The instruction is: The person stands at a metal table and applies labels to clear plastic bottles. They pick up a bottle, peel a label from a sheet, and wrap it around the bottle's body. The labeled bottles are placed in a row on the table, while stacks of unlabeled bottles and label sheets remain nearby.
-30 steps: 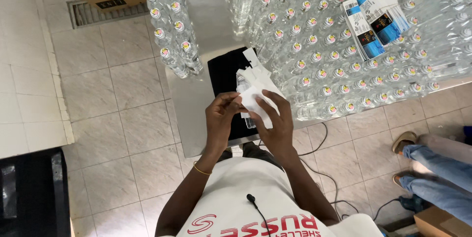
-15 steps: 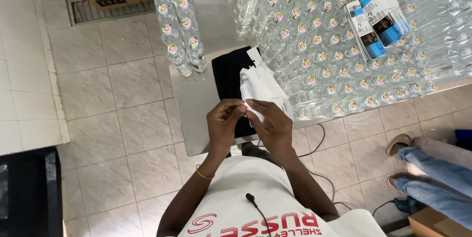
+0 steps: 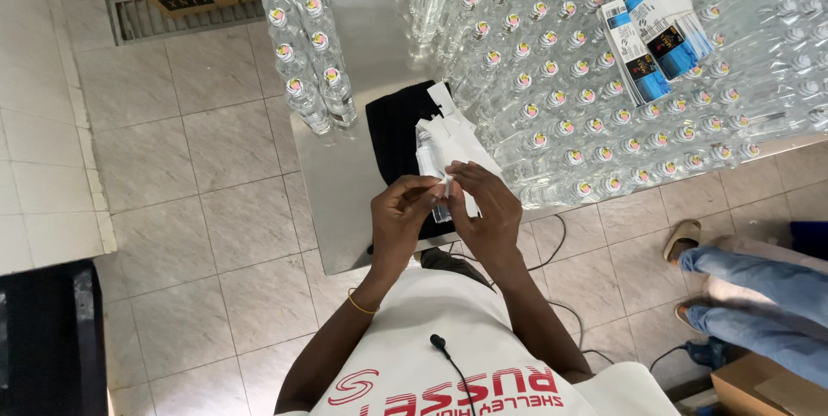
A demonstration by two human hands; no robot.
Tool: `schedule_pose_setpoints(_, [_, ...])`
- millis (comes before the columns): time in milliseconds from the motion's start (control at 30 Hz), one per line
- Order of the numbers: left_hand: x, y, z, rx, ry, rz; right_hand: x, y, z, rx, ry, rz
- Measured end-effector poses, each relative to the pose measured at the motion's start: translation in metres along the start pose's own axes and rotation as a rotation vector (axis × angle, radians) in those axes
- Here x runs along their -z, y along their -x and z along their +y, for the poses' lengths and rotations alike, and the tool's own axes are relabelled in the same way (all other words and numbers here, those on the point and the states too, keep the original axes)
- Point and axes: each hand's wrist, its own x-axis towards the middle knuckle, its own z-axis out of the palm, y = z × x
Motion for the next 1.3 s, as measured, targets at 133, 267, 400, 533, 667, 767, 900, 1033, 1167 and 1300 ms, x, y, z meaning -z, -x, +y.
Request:
schedule_pose_setpoints(133, [-0.001,0.0,-0.013,0.021,-0.066,0.108,0.005,0.01,0.011,-0.03,0.142,0.08])
schedule_pose_setpoints(267, [0.002,-0.01,-0.008,0.058,0.025,0.302,0.011,0.06,0.036,-0.546,-0.148,0.073])
schedule_pose_setpoints(400, [0.014,-0.023,-0.015,0.044,0.07,0.425,0.027,0.056,0.015,-0.946,-0.491,-0.169])
schedule_pose_setpoints(533, [0.018,-0.031,-0.02,-0.032,-0.091,0.268,0.04,0.046,0.028,-0.895,-0.395,-0.213])
schedule_pose_setpoints(667, [0.01,-0.025,-0.039,-0.004,-0.185,0.09,0.04,0.011,0.017,-0.818,-0.438,-0.101])
schedule_pose_setpoints(767, [0.005,-0.022,-0.034,0.048,-0.203,0.009,0.022,0.034,0.042,-0.911,-0.529,-0.168])
schedule_pose_setpoints(900, [0.016,-0.012,-0.032,-0.034,-0.397,0.128,0.007,0.06,0.061,-0.984,-0.628,-0.042])
schedule_pose_setpoints(1033, [0.011,0.01,-0.049,0.126,-0.018,0.089,0.002,0.063,0.048,-0.964,-0.541,0.091])
schedule_pose_setpoints(1167, [-0.02,0.011,-0.034,0.14,-0.035,-0.139,-0.001,0.062,0.041,-0.825,-0.442,0.049])
schedule_pose_setpoints(1300, [-0.005,0.016,-0.094,0.148,-0.187,-0.054,0.01,0.047,0.032,-0.75,-0.384,-0.015])
